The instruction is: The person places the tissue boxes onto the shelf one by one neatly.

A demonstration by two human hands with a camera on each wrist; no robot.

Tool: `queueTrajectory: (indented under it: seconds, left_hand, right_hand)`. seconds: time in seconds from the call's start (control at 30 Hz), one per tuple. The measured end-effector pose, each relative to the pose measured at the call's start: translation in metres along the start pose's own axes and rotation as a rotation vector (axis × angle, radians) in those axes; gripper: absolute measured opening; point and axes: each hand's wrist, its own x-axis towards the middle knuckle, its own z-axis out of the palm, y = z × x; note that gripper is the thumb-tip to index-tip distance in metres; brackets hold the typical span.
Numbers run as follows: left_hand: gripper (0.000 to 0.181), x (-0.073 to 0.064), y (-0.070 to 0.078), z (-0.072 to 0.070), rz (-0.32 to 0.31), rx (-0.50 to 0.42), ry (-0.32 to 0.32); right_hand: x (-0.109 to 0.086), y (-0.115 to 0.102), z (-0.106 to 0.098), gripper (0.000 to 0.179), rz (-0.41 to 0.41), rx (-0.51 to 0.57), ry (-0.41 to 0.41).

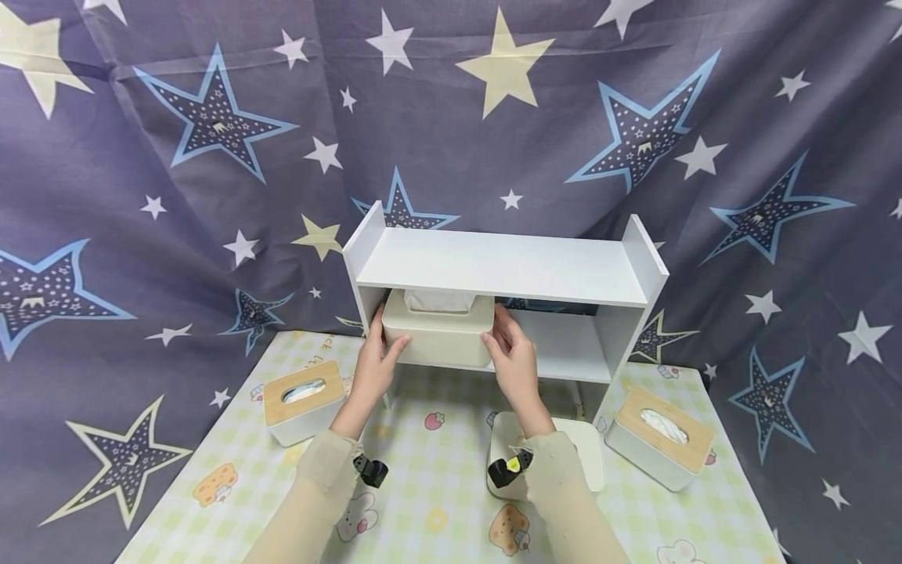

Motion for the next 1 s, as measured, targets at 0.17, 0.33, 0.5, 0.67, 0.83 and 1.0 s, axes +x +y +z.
queueTrajectory:
  seconds: [0.17,0.33,0.5,0.67,0.83,1.0]
  left_hand:
    - [0.077,0.001,0.002,0.001,-0.009,0.017,-0.001]
    - [0.074,0.000,0.005,0.004,0.021,0.044,0.040]
    - [0.071,-0.002,0.010,0.007,0.107,0.032,0.102]
    - [0.072,-0.008,0.015,0.007,0.131,0.026,0.117]
    - [0.072,-0.016,0.019,0.006,0.148,0.020,0.119]
    - [0.068,-0.027,0.020,0.006,0.174,-0.002,0.115]
  right_hand:
    - [0.001,0.001,0.002,0.054,-0.021,0.010,0.011]
    - [0.002,0.003,0.001,0.052,-0.022,0.063,0.027]
    - [-0.005,-0.018,-0.002,0.048,0.007,0.055,0.016]
    - [-0.015,-0.043,-0.006,0.044,0.021,-0.019,0.000]
    - [-0.022,-0.046,-0.010,0.045,0.016,-0.042,-0.040]
    - [-0.024,-0.028,-0.014,0.045,0.021,-0.021,-0.060]
